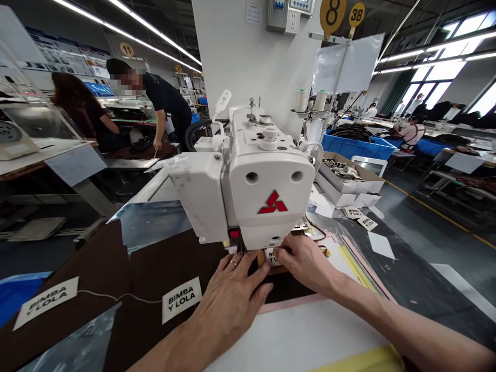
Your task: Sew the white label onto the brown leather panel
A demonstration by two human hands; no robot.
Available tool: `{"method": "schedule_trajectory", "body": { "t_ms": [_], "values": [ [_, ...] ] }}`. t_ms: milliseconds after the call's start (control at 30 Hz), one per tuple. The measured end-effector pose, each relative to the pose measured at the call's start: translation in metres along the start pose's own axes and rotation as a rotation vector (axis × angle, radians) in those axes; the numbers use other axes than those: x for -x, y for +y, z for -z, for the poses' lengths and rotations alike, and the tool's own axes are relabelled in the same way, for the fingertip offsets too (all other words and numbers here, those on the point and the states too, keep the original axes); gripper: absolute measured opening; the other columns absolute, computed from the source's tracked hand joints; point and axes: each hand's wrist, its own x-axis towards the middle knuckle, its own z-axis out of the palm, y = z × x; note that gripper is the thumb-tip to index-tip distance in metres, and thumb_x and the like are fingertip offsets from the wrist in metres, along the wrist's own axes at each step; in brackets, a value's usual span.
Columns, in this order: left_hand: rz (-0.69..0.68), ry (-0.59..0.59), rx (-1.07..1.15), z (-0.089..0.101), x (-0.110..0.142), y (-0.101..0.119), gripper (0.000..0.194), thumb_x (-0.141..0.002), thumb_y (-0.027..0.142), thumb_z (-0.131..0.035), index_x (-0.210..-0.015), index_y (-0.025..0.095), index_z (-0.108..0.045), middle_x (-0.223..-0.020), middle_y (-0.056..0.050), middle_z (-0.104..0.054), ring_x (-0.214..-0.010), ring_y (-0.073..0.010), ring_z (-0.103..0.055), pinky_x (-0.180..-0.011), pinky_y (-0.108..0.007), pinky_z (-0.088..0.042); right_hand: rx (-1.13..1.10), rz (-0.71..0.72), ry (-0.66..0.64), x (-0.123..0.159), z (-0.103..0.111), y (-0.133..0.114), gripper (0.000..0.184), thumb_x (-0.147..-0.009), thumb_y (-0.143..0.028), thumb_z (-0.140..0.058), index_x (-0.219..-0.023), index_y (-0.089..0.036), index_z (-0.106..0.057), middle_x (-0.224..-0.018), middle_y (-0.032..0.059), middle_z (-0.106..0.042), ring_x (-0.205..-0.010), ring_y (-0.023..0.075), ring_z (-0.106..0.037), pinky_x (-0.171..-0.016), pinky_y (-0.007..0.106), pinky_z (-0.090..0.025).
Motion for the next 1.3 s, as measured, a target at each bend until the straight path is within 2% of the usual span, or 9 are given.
{"method": "schedule_trajectory", "body": {
  "t_ms": [133,233,333,667,833,967,1067,1200,1300],
  "values": [
    [-0.008,0.03,0.001,-0.002,0.002,0.001,0.034,-0.105,0.033,-0.057,-0.136,0.026,-0.068,-0.146,-0.011,-0.062,-0.119,-0.0354,-0.067,-0.101,-0.067,-0.054,0.13,-0.012,-0.014,0.001,0.001,0.0,0.026,-0.096,-0.038,-0.06,-0.076,-0.02,-0.06,-0.071,0.0016,-0.066,-0.062,0.0153,-0.054,-0.057,0.028,-0.033],
    [-0.024,0.064,0.005,-0.003,0.004,0.001,0.035,-0.107,0.031,-0.052,-0.137,0.023,-0.067,-0.145,-0.012,-0.063,-0.122,-0.0348,-0.067,-0.102,-0.066,-0.055,0.216,0.055,-0.048,0.002,0.001,-0.002,0.012,-0.095,-0.028,-0.062,-0.089,-0.019,-0.069,-0.087,0.005,-0.072,-0.074,0.0177,-0.063,-0.064,0.028,-0.036],
    [-0.027,0.101,0.008,-0.002,0.004,0.001,0.035,-0.109,0.027,-0.045,-0.137,0.019,-0.066,-0.142,-0.011,-0.067,-0.123,-0.0317,-0.068,-0.102,-0.063,-0.057,0.268,0.131,-0.085,0.003,-0.001,-0.003,0.012,-0.096,-0.023,-0.061,-0.098,-0.022,-0.073,-0.098,0.0036,-0.074,-0.082,0.0179,-0.067,-0.068,0.028,-0.037],
    [-0.041,0.147,-0.015,0.002,0.002,0.002,0.035,-0.107,0.024,-0.043,-0.132,0.017,-0.068,-0.136,-0.01,-0.07,-0.118,-0.0303,-0.071,-0.099,-0.058,-0.059,0.316,0.19,0.028,0.002,-0.018,0.004,0.021,-0.1,-0.015,-0.05,-0.087,-0.019,-0.067,-0.094,0.005,-0.072,-0.075,0.0175,-0.064,-0.062,0.032,-0.029],
    [-0.039,0.147,-0.018,0.002,0.002,0.002,0.037,-0.107,0.024,-0.043,-0.134,0.017,-0.067,-0.138,-0.01,-0.07,-0.118,-0.0302,-0.071,-0.101,-0.057,-0.058,0.248,0.169,0.081,0.003,-0.015,0.004,0.014,-0.093,-0.013,-0.055,-0.082,-0.019,-0.061,-0.087,0.0021,-0.07,-0.075,0.0153,-0.062,-0.066,0.027,-0.038],
    [-0.038,0.15,-0.017,0.003,0.001,0.002,0.037,-0.107,0.024,-0.043,-0.134,0.015,-0.067,-0.136,-0.011,-0.071,-0.117,-0.0311,-0.071,-0.1,-0.058,-0.059,0.204,0.176,0.095,0.005,-0.008,0.002,0.017,-0.092,-0.011,-0.053,-0.079,-0.02,-0.057,-0.084,0.0,-0.068,-0.075,0.013,-0.061,-0.069,0.024,-0.041],
    [-0.04,0.148,-0.012,0.002,0.001,0.002,0.037,-0.107,0.024,-0.042,-0.134,0.015,-0.067,-0.135,-0.011,-0.071,-0.117,-0.0317,-0.071,-0.098,-0.06,-0.06,0.216,0.155,0.107,0.007,-0.006,0.002,0.019,-0.097,-0.015,-0.052,-0.08,-0.02,-0.06,-0.084,0.0007,-0.069,-0.076,0.0137,-0.063,-0.067,0.025,-0.041],
    [-0.035,0.147,-0.005,0.003,0.002,0.003,0.037,-0.108,0.023,-0.041,-0.133,0.016,-0.067,-0.135,-0.009,-0.071,-0.118,-0.031,-0.071,-0.097,-0.06,-0.061,0.282,0.129,0.079,0.007,-0.007,0.004,0.017,-0.099,-0.032,-0.062,-0.091,-0.02,-0.069,-0.095,0.0044,-0.072,-0.075,0.0172,-0.065,-0.063,0.029,-0.038],
    [-0.033,0.145,-0.001,0.005,0.001,0.004,0.037,-0.109,0.024,-0.04,-0.132,0.017,-0.068,-0.135,-0.009,-0.071,-0.117,-0.0304,-0.071,-0.097,-0.058,-0.061,0.345,0.141,0.03,0.004,-0.009,0.004,0.014,-0.099,-0.03,-0.063,-0.096,-0.02,-0.073,-0.099,0.0062,-0.072,-0.072,0.0183,-0.065,-0.061,0.03,-0.033]
  ]
}}
